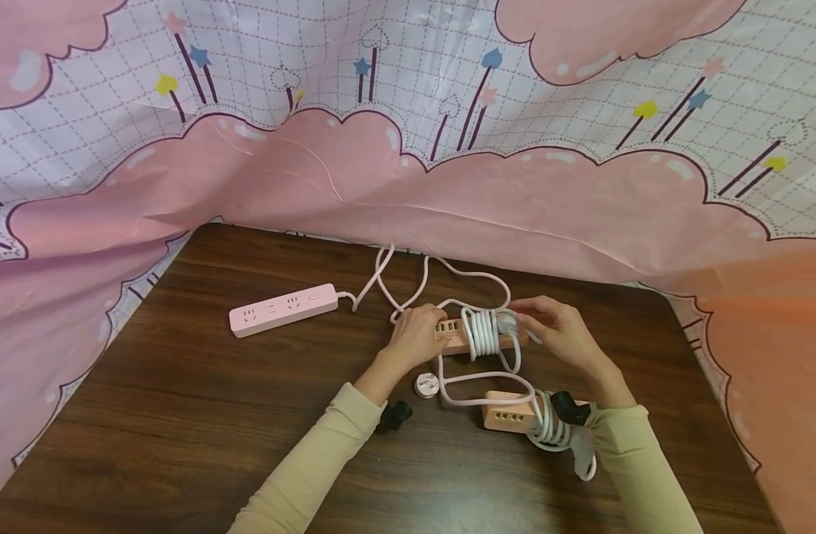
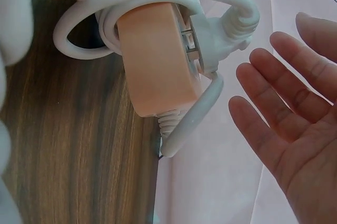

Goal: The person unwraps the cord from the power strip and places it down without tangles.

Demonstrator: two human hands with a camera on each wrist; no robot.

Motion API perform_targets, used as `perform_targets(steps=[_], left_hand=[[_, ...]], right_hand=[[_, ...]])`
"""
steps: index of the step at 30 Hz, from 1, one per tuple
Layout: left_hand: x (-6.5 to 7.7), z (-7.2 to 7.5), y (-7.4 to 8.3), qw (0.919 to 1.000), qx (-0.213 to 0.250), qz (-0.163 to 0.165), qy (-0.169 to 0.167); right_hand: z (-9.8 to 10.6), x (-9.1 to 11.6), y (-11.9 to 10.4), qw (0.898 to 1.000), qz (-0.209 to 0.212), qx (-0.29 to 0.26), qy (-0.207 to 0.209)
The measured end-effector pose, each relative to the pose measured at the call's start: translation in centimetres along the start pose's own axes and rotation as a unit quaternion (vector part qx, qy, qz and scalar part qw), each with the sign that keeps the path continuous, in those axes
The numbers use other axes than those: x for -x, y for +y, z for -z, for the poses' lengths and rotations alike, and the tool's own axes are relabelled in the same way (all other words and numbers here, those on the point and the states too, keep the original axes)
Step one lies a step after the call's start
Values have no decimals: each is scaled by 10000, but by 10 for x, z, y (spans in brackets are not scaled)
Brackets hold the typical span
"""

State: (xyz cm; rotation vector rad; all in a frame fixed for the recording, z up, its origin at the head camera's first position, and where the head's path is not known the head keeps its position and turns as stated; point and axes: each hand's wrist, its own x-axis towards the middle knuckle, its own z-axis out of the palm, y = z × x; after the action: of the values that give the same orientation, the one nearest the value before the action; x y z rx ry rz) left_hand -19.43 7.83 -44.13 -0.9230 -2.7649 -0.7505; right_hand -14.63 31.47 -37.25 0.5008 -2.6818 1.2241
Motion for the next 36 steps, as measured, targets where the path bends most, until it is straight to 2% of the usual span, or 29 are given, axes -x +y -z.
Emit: perform_targets(steps=[5,9,13,19,21,24,29,33,36], left_hand=[[-1,0,0,9962,108,615,-604],[-5,-5,1,9918,-14,921,-889],[-12,-8,2,9885,-160,1022,-1107],[-18,-11,2,9865,-50,975,-1313],[-18,-10,0,9886,63,837,-1248],[-19,-8,-3,9918,331,547,-1109],[-18,-6,-7,9953,787,-96,-552],[-15,-1,-10,9917,1202,-464,24],[-12,6,-10,9847,1612,-544,381]], right_hand=[[3,2,-18,10000,-29,14,-26],[4,3,-20,10000,-37,-48,-68],[3,3,-19,9999,9,-127,-26],[2,2,-21,9999,-95,41,80],[2,2,-21,9997,-218,67,115],[2,1,-5,9993,-286,183,161],[3,2,14,9979,-403,328,384],[8,4,6,9966,-392,308,658],[12,5,-1,9949,-340,397,868]])
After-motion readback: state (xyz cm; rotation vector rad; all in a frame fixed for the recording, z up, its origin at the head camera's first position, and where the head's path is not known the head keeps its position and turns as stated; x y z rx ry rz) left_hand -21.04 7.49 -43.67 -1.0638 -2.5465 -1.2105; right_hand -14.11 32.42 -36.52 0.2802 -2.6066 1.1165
